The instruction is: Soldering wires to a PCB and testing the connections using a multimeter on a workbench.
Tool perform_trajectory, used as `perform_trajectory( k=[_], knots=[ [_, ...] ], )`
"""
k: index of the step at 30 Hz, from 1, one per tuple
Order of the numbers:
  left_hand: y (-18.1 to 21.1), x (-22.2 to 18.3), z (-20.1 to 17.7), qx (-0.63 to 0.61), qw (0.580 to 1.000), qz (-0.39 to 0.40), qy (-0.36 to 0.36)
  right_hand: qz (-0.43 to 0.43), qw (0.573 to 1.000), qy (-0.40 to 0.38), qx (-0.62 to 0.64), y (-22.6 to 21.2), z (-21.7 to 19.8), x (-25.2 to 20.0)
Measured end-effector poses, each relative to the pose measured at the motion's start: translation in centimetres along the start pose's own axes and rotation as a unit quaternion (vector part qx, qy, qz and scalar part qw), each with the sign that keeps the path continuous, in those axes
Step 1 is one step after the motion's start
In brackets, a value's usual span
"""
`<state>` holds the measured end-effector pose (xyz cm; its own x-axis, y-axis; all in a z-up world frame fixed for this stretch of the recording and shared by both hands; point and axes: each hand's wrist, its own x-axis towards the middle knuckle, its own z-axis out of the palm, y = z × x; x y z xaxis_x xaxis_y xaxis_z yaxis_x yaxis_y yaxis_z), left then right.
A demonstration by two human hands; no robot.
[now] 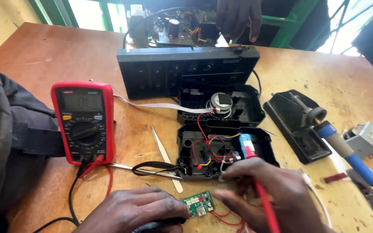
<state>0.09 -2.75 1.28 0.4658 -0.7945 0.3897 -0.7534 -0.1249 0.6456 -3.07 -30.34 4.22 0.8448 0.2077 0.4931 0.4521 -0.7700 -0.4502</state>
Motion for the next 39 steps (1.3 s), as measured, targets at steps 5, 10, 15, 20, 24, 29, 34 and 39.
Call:
perform_trajectory(
  k=[5, 10, 15, 20, 24, 29, 34, 39],
  knots=[
    [0.0, 0.1, 0.4, 0.004, 1.0, -0.003, 0.008, -0.015, 0.997, 0.039, 0.059, -0.1, 0.3, 0.9],
    [0.4, 0.0, 0.0, 0.005, 1.0, -0.01, 0.004, 0.175, 0.98, 0.078, 0.061, -0.2, -1.5, 0.8],
    [0.7, -0.1, -0.3, 0.002, 1.0, -0.002, 0.021, 0.248, 0.901, 0.201, 0.293, 2.8, -3.2, 2.3],
    [1.2, -0.9, -0.8, -0.024, 0.999, -0.021, 0.028, 0.262, 0.838, 0.27, 0.396, 9.4, -5.3, 2.2],
    [1.8, -1.6, -1.4, -0.006, 0.998, 0.007, 0.064, 0.19, 0.925, 0.168, 0.282, 9.8, -4.0, -0.3],
    [1.3, -2.1, -1.2, 0.006, 0.996, -0.037, 0.082, 0.021, 0.943, -0.165, 0.289, 2.8, -2.7, -2.6],
    [0.1, -2.3, -1.0, -0.018, 0.997, -0.034, 0.061, 0.288, 0.891, -0.349, -0.033, 6.5, 0.3, -4.2],
    [-0.4, -2.3, -0.9, 0.017, 0.999, -0.022, 0.036, 0.166, 0.958, -0.233, -0.013, 3.6, 2.2, -4.0]
  ],
)
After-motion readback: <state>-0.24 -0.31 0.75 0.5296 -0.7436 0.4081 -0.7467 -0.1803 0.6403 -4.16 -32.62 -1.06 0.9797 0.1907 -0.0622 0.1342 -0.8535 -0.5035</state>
